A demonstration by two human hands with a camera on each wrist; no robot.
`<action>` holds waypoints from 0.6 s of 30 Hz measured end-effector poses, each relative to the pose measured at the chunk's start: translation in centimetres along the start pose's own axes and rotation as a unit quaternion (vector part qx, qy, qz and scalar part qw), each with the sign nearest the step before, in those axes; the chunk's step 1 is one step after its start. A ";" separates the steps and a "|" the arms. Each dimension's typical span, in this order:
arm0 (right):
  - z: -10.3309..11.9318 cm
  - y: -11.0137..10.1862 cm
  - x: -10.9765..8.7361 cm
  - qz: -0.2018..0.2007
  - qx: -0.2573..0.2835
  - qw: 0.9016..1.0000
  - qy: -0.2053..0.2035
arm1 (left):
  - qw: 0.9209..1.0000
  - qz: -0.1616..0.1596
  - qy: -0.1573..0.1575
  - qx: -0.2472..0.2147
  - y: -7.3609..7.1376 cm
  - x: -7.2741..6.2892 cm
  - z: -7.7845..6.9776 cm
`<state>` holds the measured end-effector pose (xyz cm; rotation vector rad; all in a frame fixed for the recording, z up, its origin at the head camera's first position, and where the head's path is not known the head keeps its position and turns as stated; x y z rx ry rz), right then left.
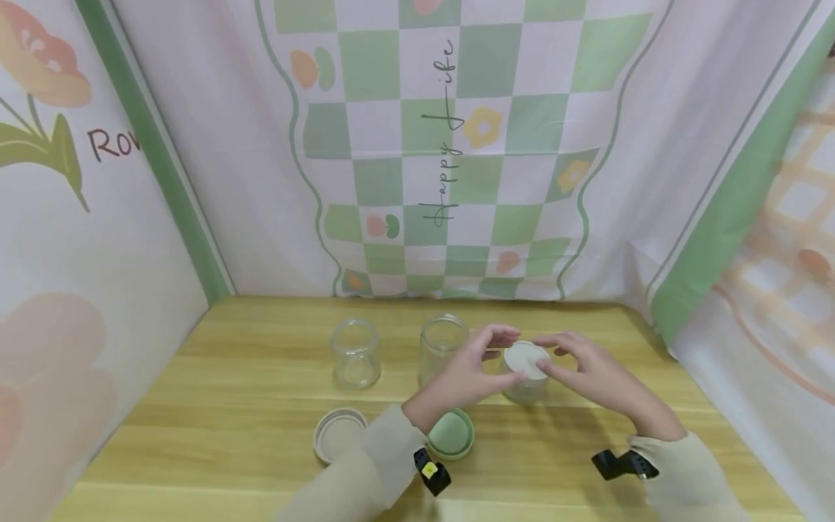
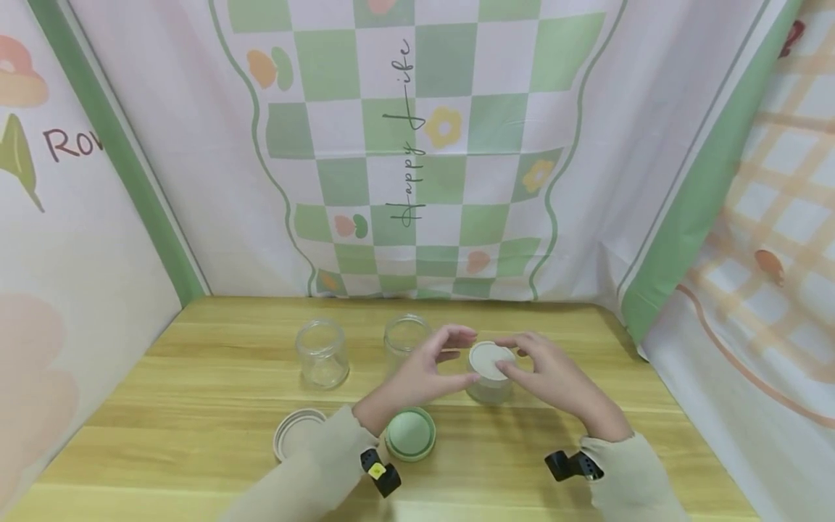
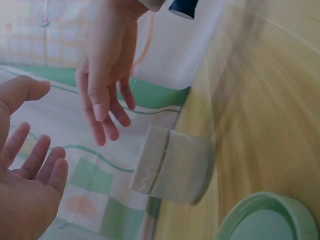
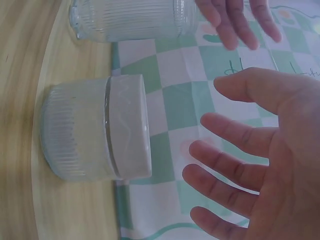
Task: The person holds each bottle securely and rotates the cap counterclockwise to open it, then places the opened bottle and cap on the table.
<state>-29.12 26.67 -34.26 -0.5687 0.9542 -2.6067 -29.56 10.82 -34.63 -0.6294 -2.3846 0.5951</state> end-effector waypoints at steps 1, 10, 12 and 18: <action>-0.1 0.0 0.0 0.001 0.001 1.000 0.002 | 1.000 0.007 -0.005 0.002 0.4 0.0 0.2; -1.6 0.3 -0.1 0.006 0.004 1.000 0.017 | 0.996 0.020 -0.085 -0.020 2.8 -0.3 3.3; -1.9 0.4 -0.1 0.006 0.004 1.000 0.018 | 0.995 0.013 -0.095 -0.012 3.1 -0.4 4.0; -2.0 0.6 0.0 0.009 0.011 1.000 0.021 | 0.989 0.001 -0.142 0.028 4.0 -0.5 5.8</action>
Point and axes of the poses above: each hand's wrist, its own x-axis towards the middle knuckle, its own y-axis out of the palm, z = x × y, the point moved 9 cm from there along x, towards the middle knuckle, and after that the axes turned 15 degrees about x, right-handed, at the moved point
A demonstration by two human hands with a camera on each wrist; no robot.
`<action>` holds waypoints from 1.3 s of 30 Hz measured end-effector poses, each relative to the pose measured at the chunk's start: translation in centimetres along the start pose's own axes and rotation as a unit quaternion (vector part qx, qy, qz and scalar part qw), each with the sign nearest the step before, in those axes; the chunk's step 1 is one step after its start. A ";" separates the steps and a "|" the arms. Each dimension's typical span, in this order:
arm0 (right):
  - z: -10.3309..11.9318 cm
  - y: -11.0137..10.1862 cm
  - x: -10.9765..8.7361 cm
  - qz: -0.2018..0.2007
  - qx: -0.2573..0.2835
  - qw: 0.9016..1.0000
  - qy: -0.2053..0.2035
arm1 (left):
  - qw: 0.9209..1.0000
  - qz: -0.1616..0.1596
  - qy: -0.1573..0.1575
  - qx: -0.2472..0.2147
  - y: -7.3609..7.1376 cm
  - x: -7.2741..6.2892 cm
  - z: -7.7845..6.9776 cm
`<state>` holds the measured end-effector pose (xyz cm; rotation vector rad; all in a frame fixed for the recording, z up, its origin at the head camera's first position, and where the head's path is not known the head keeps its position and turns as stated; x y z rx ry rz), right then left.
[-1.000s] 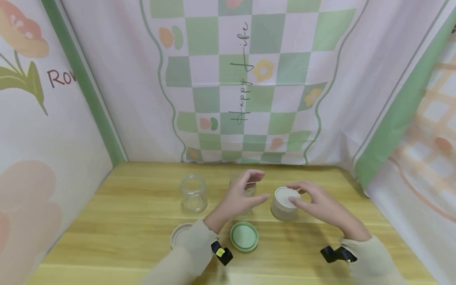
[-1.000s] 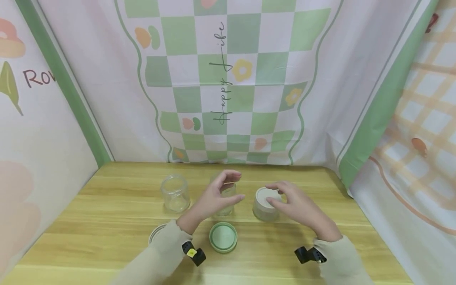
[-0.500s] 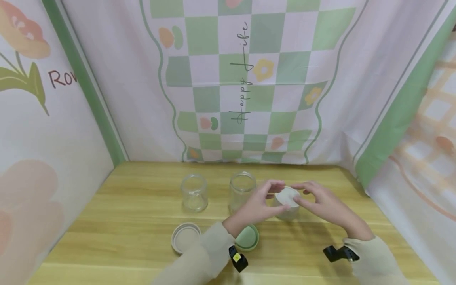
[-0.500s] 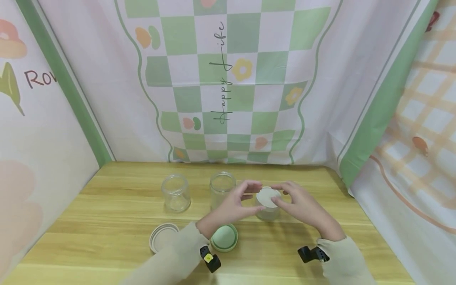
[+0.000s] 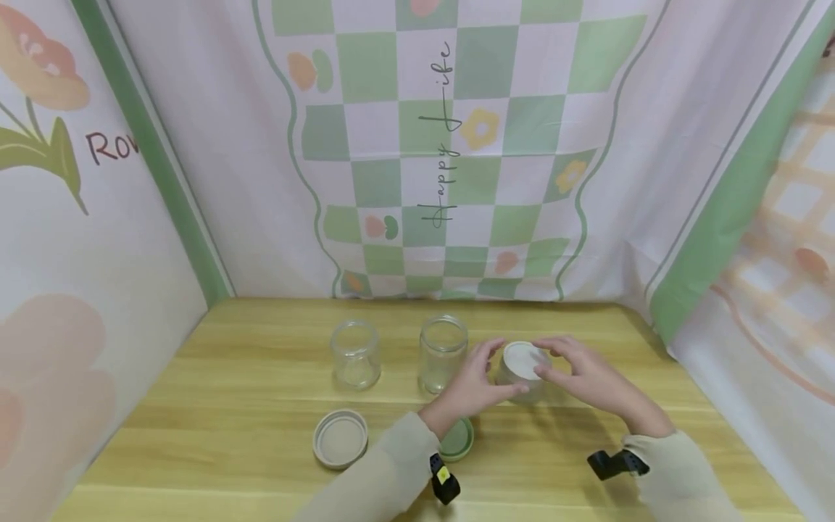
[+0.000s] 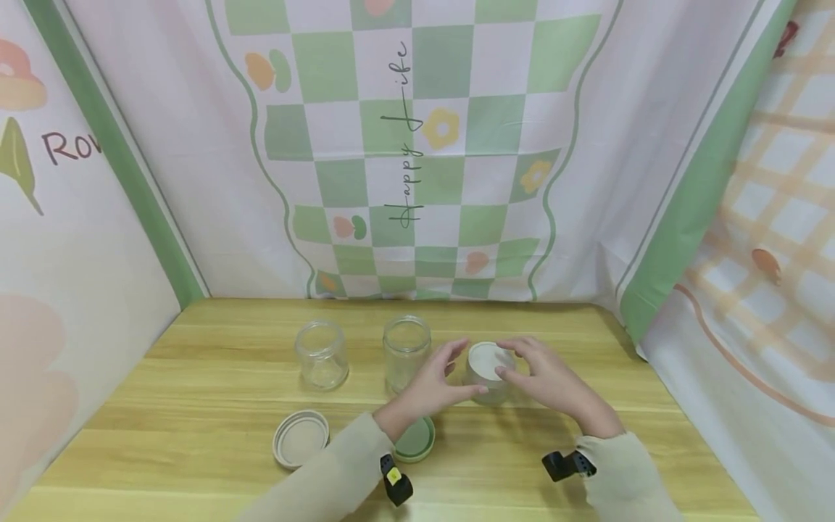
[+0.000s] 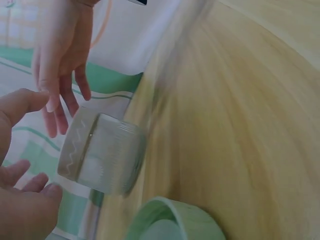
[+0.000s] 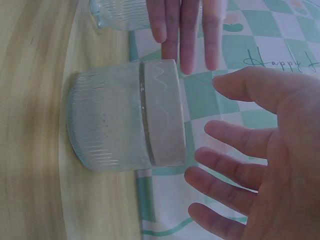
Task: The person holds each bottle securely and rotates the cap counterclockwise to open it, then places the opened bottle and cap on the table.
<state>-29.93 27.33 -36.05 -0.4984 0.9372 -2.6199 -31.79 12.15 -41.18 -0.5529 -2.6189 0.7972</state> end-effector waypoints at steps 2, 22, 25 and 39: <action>-0.1 0.1 0.0 0.001 0.000 1.000 0.004 | 1.000 -0.002 -0.023 0.001 0.3 0.1 0.6; -1.1 0.4 0.2 0.006 -0.002 1.000 0.027 | 0.981 0.010 -0.167 -0.096 3.3 1.5 3.8; -1.1 0.5 0.2 0.002 -0.001 1.000 0.030 | 0.979 0.008 -0.167 -0.114 3.7 1.6 4.2; -1.1 1.1 1.6 -0.025 -0.032 0.998 0.040 | 0.975 0.014 -0.167 -0.148 4.0 1.3 4.5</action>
Point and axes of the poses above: each hand's wrist, its own x-axis towards the middle knuckle, its own y-axis out of the palm, z = x × y, the point moved 9 cm from there along x, towards the middle knuckle, and after that the axes turned 15 degrees about x, right-handed, at the moved point
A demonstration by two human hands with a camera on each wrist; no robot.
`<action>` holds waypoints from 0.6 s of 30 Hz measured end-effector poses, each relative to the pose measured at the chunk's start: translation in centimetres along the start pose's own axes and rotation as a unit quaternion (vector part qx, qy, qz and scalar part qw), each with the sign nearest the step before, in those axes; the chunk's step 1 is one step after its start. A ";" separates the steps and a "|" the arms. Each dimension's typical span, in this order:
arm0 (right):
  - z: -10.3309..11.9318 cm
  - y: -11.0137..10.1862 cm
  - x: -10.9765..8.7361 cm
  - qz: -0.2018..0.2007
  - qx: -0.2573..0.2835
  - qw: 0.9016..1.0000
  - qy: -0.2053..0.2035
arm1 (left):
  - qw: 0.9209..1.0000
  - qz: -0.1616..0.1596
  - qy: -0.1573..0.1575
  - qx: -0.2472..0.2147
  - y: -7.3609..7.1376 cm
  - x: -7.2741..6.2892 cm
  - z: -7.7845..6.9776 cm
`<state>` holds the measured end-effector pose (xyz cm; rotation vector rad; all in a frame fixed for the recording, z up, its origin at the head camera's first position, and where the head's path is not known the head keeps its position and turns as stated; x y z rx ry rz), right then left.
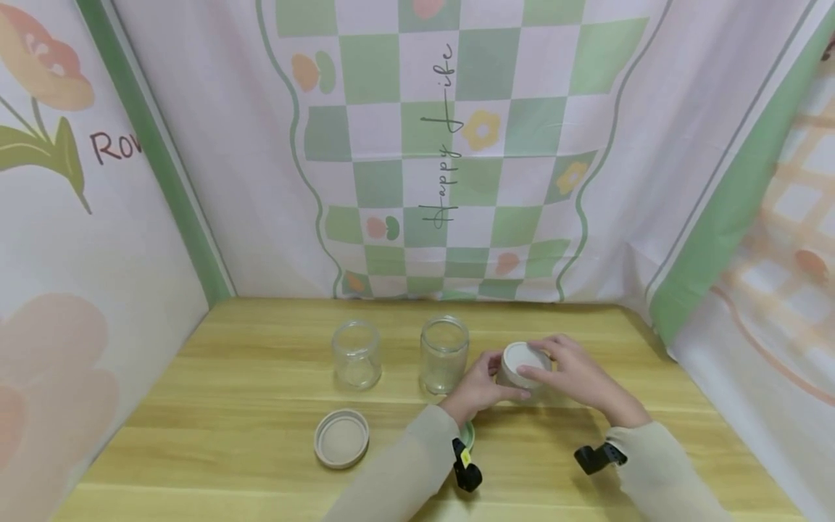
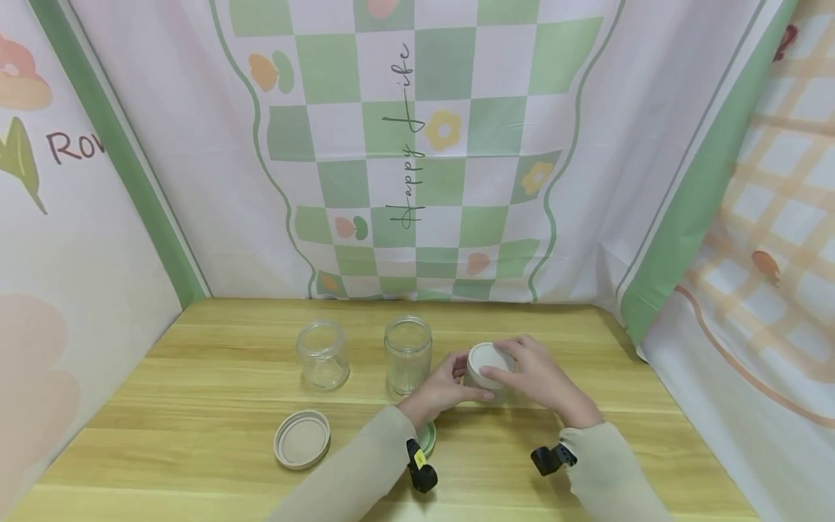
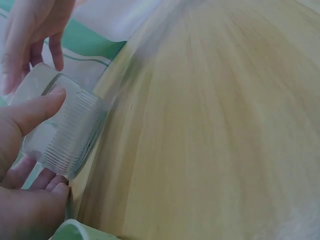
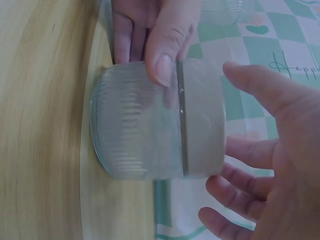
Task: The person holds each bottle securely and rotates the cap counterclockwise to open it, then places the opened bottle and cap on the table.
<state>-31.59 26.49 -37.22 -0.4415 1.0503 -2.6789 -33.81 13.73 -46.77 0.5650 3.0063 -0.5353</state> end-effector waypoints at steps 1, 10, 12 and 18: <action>0.0 0.1 0.2 -0.004 -0.004 1.000 0.000 | 1.000 0.001 0.000 -0.002 0.0 0.0 0.0; -0.2 0.6 1.1 -0.038 -0.056 0.998 -0.017 | 1.000 0.007 0.008 -0.009 0.1 -0.1 0.0; -0.3 0.6 1.1 -0.040 -0.056 0.997 -0.017 | 1.000 0.008 0.009 -0.008 0.1 0.0 0.0; -0.5 0.8 1.2 -0.036 -0.042 0.998 -0.010 | 1.000 0.013 0.014 0.000 0.2 0.2 0.0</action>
Point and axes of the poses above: each hand's wrist, its own x-axis towards the middle knuckle, its own y-axis out of the palm, z = x × y, the point moved 9 cm from there along x, towards the middle knuckle, and after that the axes turned 15 degrees about x, right-handed, at the moved point
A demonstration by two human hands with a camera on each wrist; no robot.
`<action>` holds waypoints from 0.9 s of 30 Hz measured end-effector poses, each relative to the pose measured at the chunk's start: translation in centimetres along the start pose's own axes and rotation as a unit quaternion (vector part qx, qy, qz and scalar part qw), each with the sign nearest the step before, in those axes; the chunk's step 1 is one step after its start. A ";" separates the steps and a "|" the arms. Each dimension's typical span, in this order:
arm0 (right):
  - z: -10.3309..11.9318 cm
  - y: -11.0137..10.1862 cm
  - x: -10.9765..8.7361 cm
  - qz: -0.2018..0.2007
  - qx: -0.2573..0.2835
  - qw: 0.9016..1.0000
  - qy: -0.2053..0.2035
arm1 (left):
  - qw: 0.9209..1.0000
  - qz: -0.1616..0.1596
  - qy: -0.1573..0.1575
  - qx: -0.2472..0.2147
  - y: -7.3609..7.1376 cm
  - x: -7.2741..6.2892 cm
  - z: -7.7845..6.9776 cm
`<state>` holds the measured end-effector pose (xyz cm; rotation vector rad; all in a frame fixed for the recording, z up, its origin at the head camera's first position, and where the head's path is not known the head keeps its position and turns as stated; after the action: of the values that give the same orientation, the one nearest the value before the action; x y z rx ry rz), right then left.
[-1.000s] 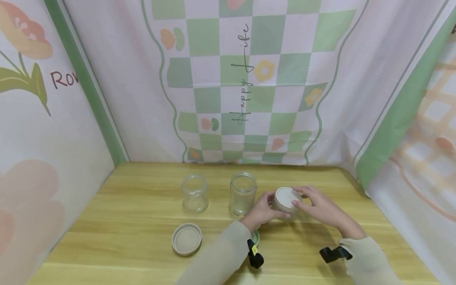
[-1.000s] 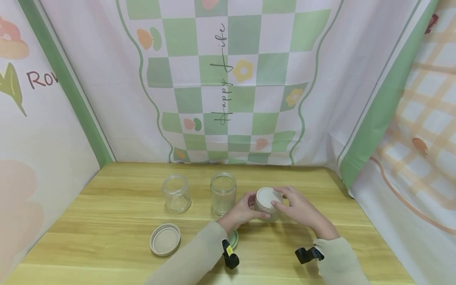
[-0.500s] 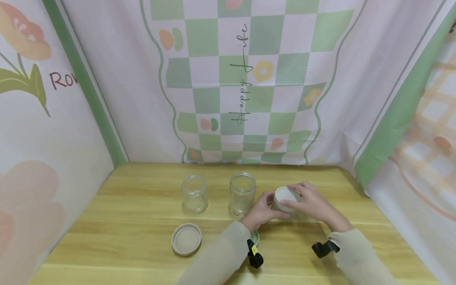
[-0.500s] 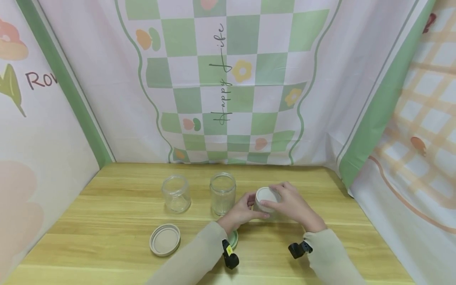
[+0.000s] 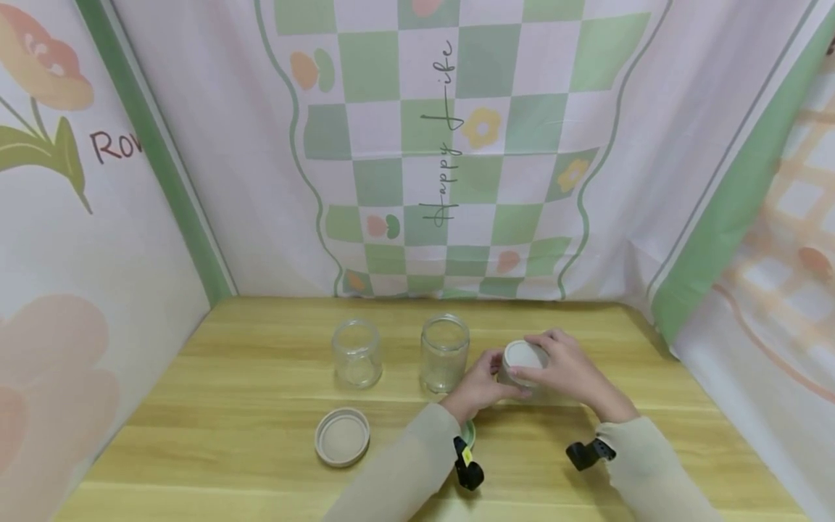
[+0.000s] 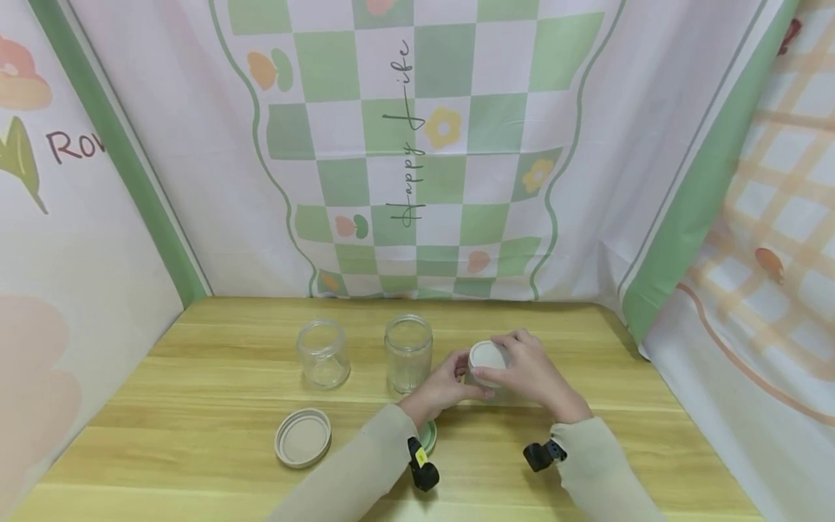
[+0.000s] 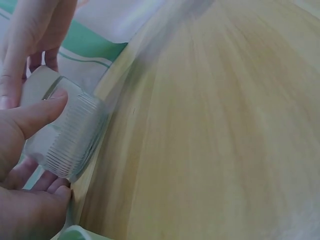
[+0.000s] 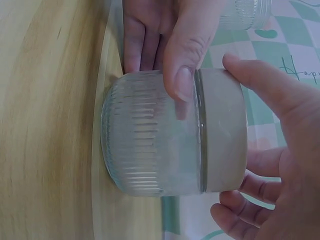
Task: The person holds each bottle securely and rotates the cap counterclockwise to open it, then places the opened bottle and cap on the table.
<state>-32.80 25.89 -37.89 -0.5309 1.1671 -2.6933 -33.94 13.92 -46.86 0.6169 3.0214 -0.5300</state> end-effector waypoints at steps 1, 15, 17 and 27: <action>0.0 0.0 0.0 -0.001 0.001 1.000 0.000 | 1.000 0.002 0.002 0.003 0.0 0.0 0.0; -1.1 0.1 0.1 0.040 0.054 0.998 -0.012 | 1.000 0.012 0.005 0.015 -0.1 0.0 -0.2; -1.5 0.3 0.2 0.063 0.069 0.996 -0.017 | 1.000 0.011 0.003 0.018 -0.1 0.0 -0.2; -1.8 0.8 0.6 0.156 0.140 0.977 -0.050 | 1.000 0.012 -0.003 0.023 0.0 0.0 -0.3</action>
<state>-34.08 26.36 -39.49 -0.3976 0.7549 -2.4683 -33.89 14.00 -46.57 0.6501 2.9996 -0.5996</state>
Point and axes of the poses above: each hand's wrist, its own x-axis towards the middle knuckle, its own y-axis out of the palm, z = x × y, the point moved 9 cm from there along x, towards the middle knuckle, and after that the axes turned 15 degrees about x, right-handed, at the moved point
